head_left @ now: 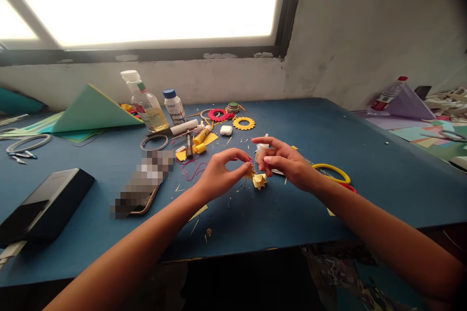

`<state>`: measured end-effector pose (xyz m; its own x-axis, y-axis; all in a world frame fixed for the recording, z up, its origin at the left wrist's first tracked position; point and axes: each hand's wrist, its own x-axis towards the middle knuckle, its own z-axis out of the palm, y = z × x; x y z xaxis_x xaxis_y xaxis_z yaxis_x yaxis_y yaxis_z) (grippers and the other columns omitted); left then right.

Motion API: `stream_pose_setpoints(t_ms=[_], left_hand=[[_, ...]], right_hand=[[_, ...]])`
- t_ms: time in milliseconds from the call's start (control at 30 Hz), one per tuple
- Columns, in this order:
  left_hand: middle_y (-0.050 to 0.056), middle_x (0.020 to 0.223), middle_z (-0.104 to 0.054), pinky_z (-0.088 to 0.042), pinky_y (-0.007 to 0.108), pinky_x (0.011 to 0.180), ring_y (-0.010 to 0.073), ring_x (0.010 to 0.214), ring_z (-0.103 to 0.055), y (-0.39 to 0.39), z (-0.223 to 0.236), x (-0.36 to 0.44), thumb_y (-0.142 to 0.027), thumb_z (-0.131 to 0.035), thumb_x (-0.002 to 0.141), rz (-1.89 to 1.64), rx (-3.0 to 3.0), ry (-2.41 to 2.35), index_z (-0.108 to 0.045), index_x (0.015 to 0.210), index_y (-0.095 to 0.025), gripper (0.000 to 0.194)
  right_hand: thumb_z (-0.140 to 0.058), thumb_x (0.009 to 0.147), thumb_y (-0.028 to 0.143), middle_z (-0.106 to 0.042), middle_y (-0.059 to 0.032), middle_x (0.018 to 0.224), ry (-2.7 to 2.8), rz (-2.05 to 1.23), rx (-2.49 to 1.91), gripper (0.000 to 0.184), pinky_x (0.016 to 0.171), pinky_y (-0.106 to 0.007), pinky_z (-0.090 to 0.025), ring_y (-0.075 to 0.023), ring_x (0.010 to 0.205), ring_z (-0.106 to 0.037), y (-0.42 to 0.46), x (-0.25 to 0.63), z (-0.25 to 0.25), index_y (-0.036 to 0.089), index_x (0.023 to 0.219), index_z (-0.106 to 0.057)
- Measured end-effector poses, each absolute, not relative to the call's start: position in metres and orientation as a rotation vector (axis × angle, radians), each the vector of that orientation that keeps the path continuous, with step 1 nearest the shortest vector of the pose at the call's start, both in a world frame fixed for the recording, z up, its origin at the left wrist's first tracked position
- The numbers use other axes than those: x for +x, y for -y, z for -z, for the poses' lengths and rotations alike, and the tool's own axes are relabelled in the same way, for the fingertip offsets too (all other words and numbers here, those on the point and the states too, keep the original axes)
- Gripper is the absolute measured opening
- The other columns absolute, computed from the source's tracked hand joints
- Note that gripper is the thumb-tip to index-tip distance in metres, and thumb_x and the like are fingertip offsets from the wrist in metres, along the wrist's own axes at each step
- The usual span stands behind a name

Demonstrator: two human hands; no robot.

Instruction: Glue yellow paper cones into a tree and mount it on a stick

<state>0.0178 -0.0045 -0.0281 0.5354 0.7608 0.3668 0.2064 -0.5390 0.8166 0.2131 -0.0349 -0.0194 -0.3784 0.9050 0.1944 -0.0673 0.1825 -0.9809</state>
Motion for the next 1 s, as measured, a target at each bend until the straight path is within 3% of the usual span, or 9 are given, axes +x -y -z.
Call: stream_pose_setpoints(t_ms=[167, 267, 400, 500, 567, 733, 1000], left_hand=[[0.006, 0.090, -0.068, -0.050, 0.033, 0.079, 0.0185, 0.084, -0.061, 0.001, 0.026, 0.017, -0.032, -0.057, 0.082, -0.921, 1.944, -0.876, -0.062, 0.076, -0.016, 0.017], [0.005, 0.090, -0.067, -0.048, 0.028, 0.068, 0.0151, 0.076, -0.059, -0.001, 0.027, 0.016, -0.031, -0.053, 0.082, -0.922, 1.893, -0.892, -0.059, 0.072, -0.016, 0.019], [0.003, 0.082, -0.066, -0.043, 0.024, 0.057, 0.0121, 0.066, -0.054, -0.002, 0.028, 0.015, -0.031, -0.048, 0.081, -0.936, 1.882, -0.912, -0.059, 0.070, -0.016, 0.021], [0.003, 0.079, -0.065, -0.045, 0.025, 0.061, 0.0138, 0.069, -0.056, -0.003, 0.028, 0.015, -0.033, -0.049, 0.081, -0.949, 1.889, -0.907, -0.060, 0.071, -0.016, 0.023], [0.004, 0.080, -0.065, -0.047, 0.026, 0.065, 0.0149, 0.071, -0.058, -0.003, 0.027, 0.015, -0.034, -0.051, 0.080, -0.948, 1.875, -0.903, -0.060, 0.070, -0.016, 0.023], [0.005, 0.081, -0.067, -0.050, 0.028, 0.072, 0.0163, 0.077, -0.061, -0.005, 0.025, 0.015, -0.032, -0.057, 0.079, -0.956, 1.848, -0.881, -0.064, 0.070, -0.015, 0.020], [0.006, 0.085, -0.068, -0.052, 0.029, 0.069, 0.0164, 0.076, -0.061, -0.010, 0.028, 0.014, -0.037, -0.069, 0.073, -1.016, 1.721, -0.838, -0.069, 0.073, -0.015, 0.022]], right_hand=[[-0.040, 0.093, 0.028, -0.062, -0.0038, 0.083, 1.840, -1.092, -1.060, 0.038, 0.066, -0.032, -0.050, -0.0150, 0.067, -0.056, 0.062, 0.235, 0.014, 0.021, 0.128, -0.053], [-0.043, 0.093, 0.030, -0.065, -0.0097, 0.108, 2.185, -0.548, -1.310, 0.037, 0.086, -0.042, -0.050, -0.0239, 0.096, -0.061, 0.089, 0.251, 0.030, 0.023, 0.126, -0.058], [-0.040, 0.094, 0.029, -0.051, -0.0141, 0.137, 2.441, -0.064, -1.419, 0.042, 0.102, -0.055, -0.040, -0.0328, 0.126, -0.046, 0.114, 0.262, 0.059, 0.020, 0.131, -0.056], [-0.036, 0.097, 0.035, -0.034, -0.0089, 0.151, 2.567, -0.020, -1.504, 0.042, 0.105, -0.062, -0.032, -0.0361, 0.140, -0.025, 0.117, 0.262, 0.066, 0.025, 0.134, -0.053], [-0.034, 0.098, 0.038, -0.031, -0.0065, 0.153, 2.593, -0.055, -1.551, 0.042, 0.106, -0.063, -0.029, -0.0358, 0.142, -0.019, 0.118, 0.261, 0.064, 0.028, 0.135, -0.051], [-0.033, 0.098, 0.038, -0.031, -0.0024, 0.152, 2.577, -0.082, -1.619, 0.041, 0.105, -0.066, -0.027, -0.0361, 0.142, -0.016, 0.131, 0.265, 0.061, 0.032, 0.133, -0.054], [-0.038, 0.097, 0.039, -0.041, -0.0020, 0.147, 2.541, -0.164, -1.656, 0.036, 0.103, -0.067, -0.028, -0.0361, 0.141, -0.023, 0.160, 0.279, 0.062, 0.038, 0.128, -0.057]])
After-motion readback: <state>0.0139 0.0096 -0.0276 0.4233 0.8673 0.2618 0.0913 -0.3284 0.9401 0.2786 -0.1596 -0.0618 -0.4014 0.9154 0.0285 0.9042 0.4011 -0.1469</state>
